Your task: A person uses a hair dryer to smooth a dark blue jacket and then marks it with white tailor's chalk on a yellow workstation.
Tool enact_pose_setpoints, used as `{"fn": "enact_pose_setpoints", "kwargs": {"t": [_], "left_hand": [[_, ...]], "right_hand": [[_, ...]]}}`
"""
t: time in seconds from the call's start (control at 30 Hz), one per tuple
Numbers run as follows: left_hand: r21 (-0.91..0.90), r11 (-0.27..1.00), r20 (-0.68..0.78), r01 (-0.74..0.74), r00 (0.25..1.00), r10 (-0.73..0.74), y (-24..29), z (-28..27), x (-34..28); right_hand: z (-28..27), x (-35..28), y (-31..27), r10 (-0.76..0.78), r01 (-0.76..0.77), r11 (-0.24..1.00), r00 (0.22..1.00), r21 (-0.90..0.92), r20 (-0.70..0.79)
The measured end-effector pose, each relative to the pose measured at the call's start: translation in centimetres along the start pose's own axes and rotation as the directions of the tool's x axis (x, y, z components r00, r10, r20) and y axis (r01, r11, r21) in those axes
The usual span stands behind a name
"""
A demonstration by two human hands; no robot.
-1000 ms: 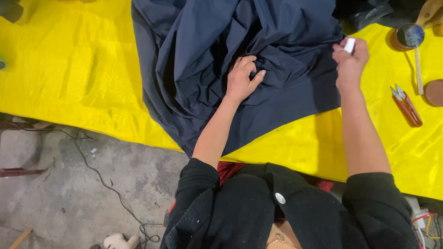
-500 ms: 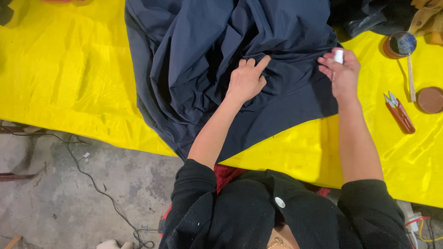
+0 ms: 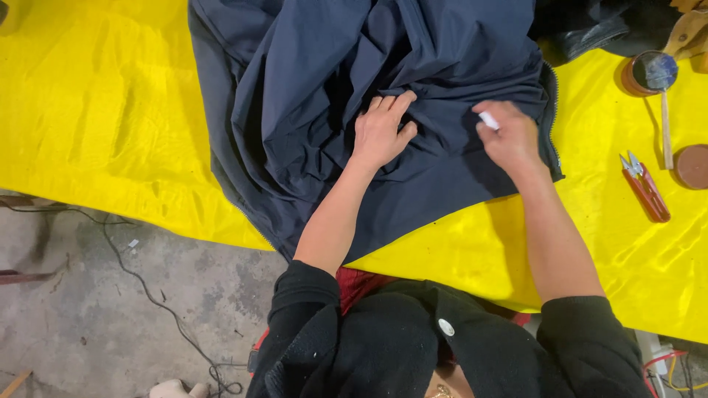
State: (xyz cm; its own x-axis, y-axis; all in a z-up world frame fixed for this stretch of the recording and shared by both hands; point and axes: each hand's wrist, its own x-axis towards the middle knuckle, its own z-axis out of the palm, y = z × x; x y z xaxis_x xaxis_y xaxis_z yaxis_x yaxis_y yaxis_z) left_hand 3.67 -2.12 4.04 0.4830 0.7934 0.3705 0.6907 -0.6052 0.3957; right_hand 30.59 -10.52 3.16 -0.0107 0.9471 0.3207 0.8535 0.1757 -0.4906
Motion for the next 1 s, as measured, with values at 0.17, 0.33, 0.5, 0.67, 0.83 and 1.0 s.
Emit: {"fn": "enact_pose_setpoints", "kwargs": {"t": [0.17,0.33,0.5,0.67,0.83,1.0], "left_hand": [[-0.064,0.998,0.095,0.030,0.995,-0.024,0.0,-0.7,0.2],[-0.067,0.998,0.120,0.019,0.993,-0.010,-0.2,-0.7,-0.2],[-0.046,0.999,0.194,0.025,0.981,-0.016,-0.5,-0.5,0.0],[-0.036,0.999,0.186,0.016,0.982,-0.009,-0.3,-0.6,-0.1],[-0.029,0.999,0.163,0.025,0.986,-0.020,-0.5,-0.4,-0.1],[-0.041,0.999,0.168,0.026,0.986,-0.018,-0.6,-0.4,-0.2]], "right_hand": [[-0.9,1.3,-1.2,0.329,-0.224,0.773,0.941,0.594,-0.074],[1.4,1.1,-1.4,0.283,-0.486,0.423,0.873,0.765,0.398],[-0.2,0.6,7.1,0.546,-0.145,0.649,0.772,0.747,-0.324],[0.0,0.0,2.2,0.425,-0.252,0.437,0.904,0.864,0.049],[-1.4,0.0,3.6,0.429,-0.308,0.637,0.903,0.706,0.006],[-6.8,-0.5,-3.1,0.448,-0.397,0.891,0.848,0.221,-0.283]]}}
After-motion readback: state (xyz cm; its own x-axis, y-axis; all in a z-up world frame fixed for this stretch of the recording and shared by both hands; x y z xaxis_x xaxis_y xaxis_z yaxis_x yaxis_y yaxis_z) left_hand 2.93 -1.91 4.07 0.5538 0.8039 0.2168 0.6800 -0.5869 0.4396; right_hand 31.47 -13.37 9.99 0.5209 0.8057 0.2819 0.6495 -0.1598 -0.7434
